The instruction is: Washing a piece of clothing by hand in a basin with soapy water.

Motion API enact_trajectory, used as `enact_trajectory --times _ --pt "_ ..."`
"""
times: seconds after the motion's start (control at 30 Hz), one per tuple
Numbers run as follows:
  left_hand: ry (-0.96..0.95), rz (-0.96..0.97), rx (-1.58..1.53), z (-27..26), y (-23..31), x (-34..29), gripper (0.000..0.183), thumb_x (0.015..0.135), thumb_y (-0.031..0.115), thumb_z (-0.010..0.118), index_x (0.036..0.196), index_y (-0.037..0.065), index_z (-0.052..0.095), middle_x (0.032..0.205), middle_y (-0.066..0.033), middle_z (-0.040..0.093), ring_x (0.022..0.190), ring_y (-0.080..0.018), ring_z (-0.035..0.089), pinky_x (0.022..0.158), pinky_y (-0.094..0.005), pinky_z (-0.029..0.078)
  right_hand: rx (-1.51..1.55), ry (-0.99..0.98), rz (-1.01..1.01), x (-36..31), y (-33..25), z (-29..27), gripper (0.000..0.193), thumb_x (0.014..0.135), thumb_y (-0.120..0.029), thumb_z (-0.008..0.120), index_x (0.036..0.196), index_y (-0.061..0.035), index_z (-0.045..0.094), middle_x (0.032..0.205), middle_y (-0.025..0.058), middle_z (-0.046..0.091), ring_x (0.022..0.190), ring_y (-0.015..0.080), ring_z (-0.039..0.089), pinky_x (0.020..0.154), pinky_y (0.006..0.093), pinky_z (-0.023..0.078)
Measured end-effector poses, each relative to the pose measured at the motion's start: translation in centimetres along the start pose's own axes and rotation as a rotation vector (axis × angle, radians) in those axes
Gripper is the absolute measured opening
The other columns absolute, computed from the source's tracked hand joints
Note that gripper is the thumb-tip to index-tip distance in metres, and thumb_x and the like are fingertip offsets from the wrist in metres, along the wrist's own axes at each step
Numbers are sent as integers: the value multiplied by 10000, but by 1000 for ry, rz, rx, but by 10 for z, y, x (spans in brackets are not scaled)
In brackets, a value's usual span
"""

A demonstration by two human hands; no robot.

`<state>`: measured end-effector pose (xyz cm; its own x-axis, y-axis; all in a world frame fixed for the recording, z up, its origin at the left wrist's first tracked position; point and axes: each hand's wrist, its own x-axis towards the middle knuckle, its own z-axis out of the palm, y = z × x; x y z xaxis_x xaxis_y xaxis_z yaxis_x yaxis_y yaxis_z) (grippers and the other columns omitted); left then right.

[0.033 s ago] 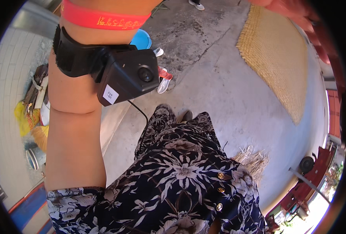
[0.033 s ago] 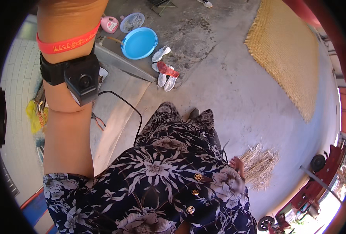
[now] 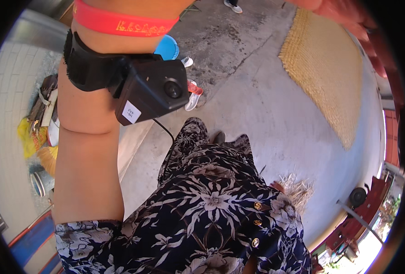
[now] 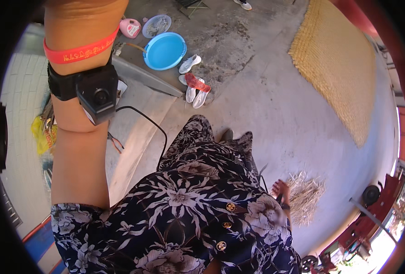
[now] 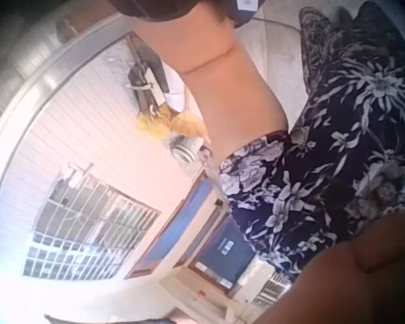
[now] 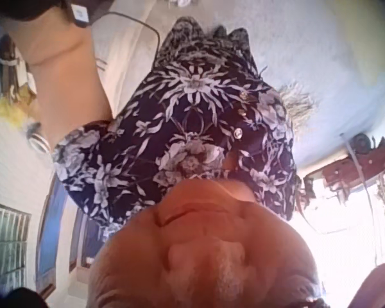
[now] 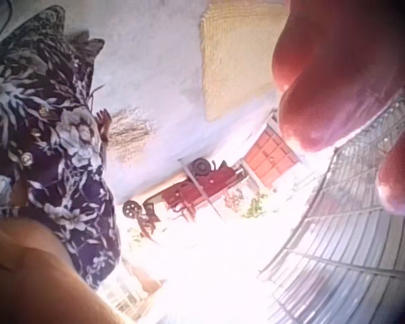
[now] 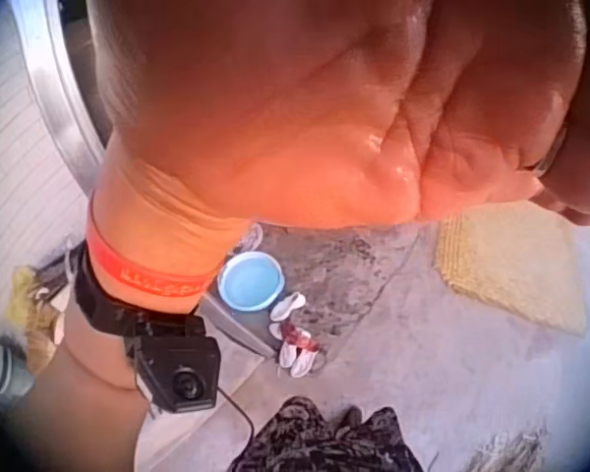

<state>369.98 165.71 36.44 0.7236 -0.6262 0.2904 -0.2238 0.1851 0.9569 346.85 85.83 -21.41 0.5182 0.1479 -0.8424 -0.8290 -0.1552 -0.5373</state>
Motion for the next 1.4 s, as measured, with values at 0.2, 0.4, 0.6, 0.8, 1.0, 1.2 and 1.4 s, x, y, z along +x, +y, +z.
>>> enact_trajectory --times 0.2,0.4,0.6,0.8,1.0,1.2,1.4 --pt "93 -46 35 -89 -2 58 894 879 661 69 1297 -54 406 1182 -210 553 1139 -277 521 1031 -364 324 -83 316 -66 78 -368 124 340 930 -249 489 1241 -111 504 1141 112 584 982 238 598 780 363 510" --pt "152 -49 50 -224 -13 102 895 879 661 72 1295 -58 406 1180 -212 554 1134 -279 525 1026 -365 332 -29 166 -53 186 -458 157 362 921 -267 501 1223 -68 510 1083 103 604 957 234 597 766 383 508" --pt "280 -48 -15 -385 -21 108 896 880 661 75 1293 -61 406 1178 -214 555 1129 -280 528 1020 -366 340 -3 98 363 279 -424 123 400 900 -278 532 1243 -78 483 1108 107 590 1053 251 546 811 426 487" --pt "392 -60 -35 -499 -13 128 896 880 661 78 1291 -65 406 1176 -216 555 1124 -282 532 1014 -367 348 -162 86 323 342 -609 220 420 890 -297 534 1252 -90 479 1124 113 582 1063 259 540 836 428 473" --pt "663 -54 -56 -616 -26 72 897 880 661 81 1289 -69 406 1173 -218 556 1119 -283 536 1008 -369 356 -447 -3 202 468 -874 352 441 881 -316 536 1261 -102 476 1140 120 574 1073 267 534 861 430 459" --pt "861 -25 -55 -708 -24 23 898 881 661 84 1287 -73 406 1171 -220 557 1114 -284 539 1002 -370 364 -592 -42 37 582 -1102 514 500 870 -333 543 1301 -103 437 1221 133 521 1114 280 512 904 421 436" --pt "1038 22 -43 -774 13 -55 899 881 660 87 1285 -77 406 1169 -222 557 1109 -286 543 996 -371 372 -757 -133 -131 642 -1272 751 523 870 -315 541 1327 -95 414 1286 152 482 1158 296 484 954 439 393"
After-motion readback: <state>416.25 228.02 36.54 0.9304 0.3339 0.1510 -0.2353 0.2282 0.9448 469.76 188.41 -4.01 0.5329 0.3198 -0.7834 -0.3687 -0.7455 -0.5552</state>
